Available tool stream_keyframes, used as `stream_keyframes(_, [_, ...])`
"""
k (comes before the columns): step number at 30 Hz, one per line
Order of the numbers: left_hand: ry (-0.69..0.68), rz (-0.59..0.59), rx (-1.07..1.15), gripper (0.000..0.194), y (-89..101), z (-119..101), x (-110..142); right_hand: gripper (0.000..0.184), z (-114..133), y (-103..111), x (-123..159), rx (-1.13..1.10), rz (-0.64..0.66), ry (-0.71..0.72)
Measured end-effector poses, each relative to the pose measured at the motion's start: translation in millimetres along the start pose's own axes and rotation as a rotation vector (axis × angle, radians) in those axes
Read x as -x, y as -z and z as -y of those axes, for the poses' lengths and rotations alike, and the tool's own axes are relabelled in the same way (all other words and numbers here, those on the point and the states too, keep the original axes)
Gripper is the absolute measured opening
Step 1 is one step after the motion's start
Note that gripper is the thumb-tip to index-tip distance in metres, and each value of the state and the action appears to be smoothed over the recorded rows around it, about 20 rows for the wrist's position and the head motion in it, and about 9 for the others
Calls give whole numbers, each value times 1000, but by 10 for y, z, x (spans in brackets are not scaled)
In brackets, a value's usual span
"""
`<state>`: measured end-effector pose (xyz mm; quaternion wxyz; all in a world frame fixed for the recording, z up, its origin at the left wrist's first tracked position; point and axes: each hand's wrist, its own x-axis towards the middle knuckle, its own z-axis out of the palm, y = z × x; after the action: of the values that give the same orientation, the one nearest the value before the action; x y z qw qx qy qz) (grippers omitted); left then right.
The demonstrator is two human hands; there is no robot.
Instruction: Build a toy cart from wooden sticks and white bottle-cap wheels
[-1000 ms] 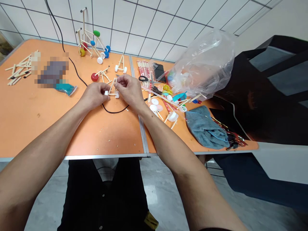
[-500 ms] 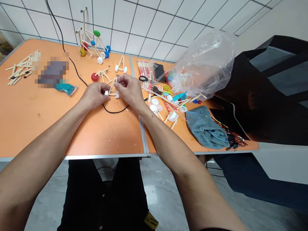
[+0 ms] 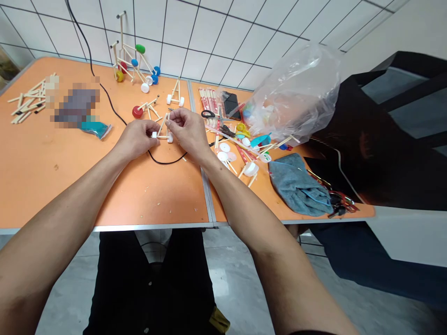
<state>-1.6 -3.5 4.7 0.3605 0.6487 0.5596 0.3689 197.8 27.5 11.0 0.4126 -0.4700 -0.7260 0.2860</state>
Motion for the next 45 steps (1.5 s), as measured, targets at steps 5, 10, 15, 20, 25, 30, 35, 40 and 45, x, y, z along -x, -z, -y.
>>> stream_keyframes(5, [-4,2,2,25,-5,16,-9,5,1,2,7,6,-7,9])
stream_keyframes(10, [-2,5,-6,26,-7,30,-15,6,-11,-2,5,-2,-5,13])
stream_keyframes(15, [-15,7,-25,26,-2,39,-15,5,-7,4,4,-2,-2,8])
stream_keyframes(20, [-17,5,-21,26,2,30,-7,9,-7,9,5,5,0,10])
stream_keyframes(25, [-15,10,-19,29,3,41,-12,11,-30,8,-1,4,8,20])
stream_keyframes(30, [-29,0,-18,27,-7,65,-24,8,-42,8,-5,16,13,26])
stream_keyframes(35, [-20,5,-9,26,-13,48,-23,8,-28,10,-2,21,14,27])
stream_keyframes(40, [-14,10,-4,24,-6,23,-15,12,-25,12,6,38,25,12])
stream_keyframes(45, [-15,9,-5,25,-3,12,-10,11,-26,9,18,47,23,13])
